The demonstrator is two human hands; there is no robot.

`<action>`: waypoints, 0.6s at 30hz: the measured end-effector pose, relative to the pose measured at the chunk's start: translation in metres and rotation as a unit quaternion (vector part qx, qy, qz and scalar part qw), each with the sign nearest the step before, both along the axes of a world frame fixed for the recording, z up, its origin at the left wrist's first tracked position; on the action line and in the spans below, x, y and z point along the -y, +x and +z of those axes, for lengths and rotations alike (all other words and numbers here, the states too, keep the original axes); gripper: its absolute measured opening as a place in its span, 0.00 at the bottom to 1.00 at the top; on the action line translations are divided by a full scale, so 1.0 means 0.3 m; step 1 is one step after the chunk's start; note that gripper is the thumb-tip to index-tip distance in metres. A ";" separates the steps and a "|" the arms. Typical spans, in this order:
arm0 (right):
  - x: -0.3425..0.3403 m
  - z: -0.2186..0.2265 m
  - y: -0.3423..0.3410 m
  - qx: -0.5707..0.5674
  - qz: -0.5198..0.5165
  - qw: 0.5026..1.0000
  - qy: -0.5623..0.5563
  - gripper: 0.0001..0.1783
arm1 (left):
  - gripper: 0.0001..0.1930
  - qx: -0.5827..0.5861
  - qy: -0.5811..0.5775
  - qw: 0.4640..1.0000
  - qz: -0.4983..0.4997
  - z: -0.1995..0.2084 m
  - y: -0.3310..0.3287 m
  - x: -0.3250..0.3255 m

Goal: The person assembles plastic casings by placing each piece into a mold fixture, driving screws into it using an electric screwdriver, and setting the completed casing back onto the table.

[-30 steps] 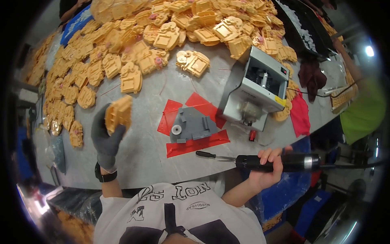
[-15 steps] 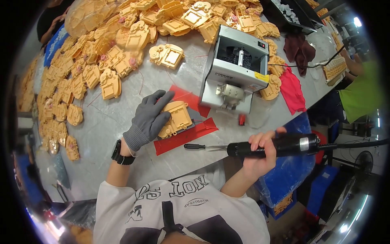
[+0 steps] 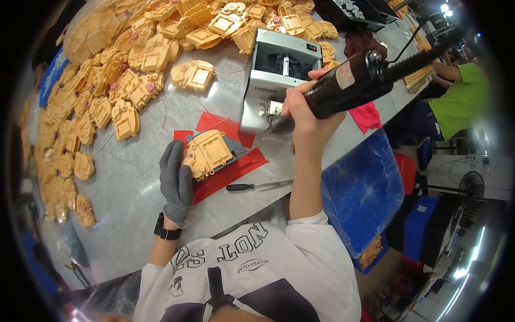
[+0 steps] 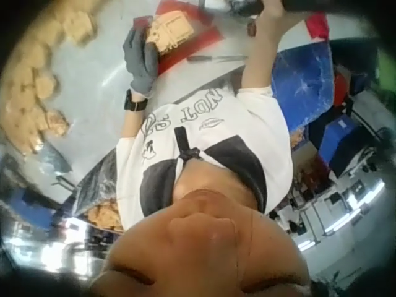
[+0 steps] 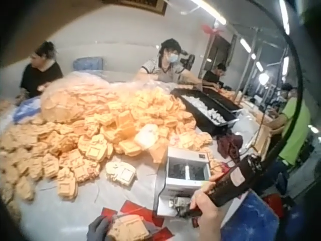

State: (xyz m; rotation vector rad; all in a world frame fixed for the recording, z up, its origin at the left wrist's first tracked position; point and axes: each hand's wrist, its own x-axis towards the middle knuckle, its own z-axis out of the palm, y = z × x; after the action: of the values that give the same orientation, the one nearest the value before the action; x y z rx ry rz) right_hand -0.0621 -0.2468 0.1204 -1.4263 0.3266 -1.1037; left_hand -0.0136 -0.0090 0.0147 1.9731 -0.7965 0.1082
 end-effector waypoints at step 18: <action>-0.056 -0.004 -0.008 -0.050 0.080 0.996 0.004 0.22 | 0.18 -0.009 -0.090 0.994 0.068 -0.044 0.045 -0.102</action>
State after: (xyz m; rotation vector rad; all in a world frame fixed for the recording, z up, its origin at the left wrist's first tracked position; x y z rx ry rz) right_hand -0.0645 -0.2300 0.1191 -1.4760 0.2813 -0.9021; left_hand -0.0003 0.0217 0.0015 1.8523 -0.6175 0.2340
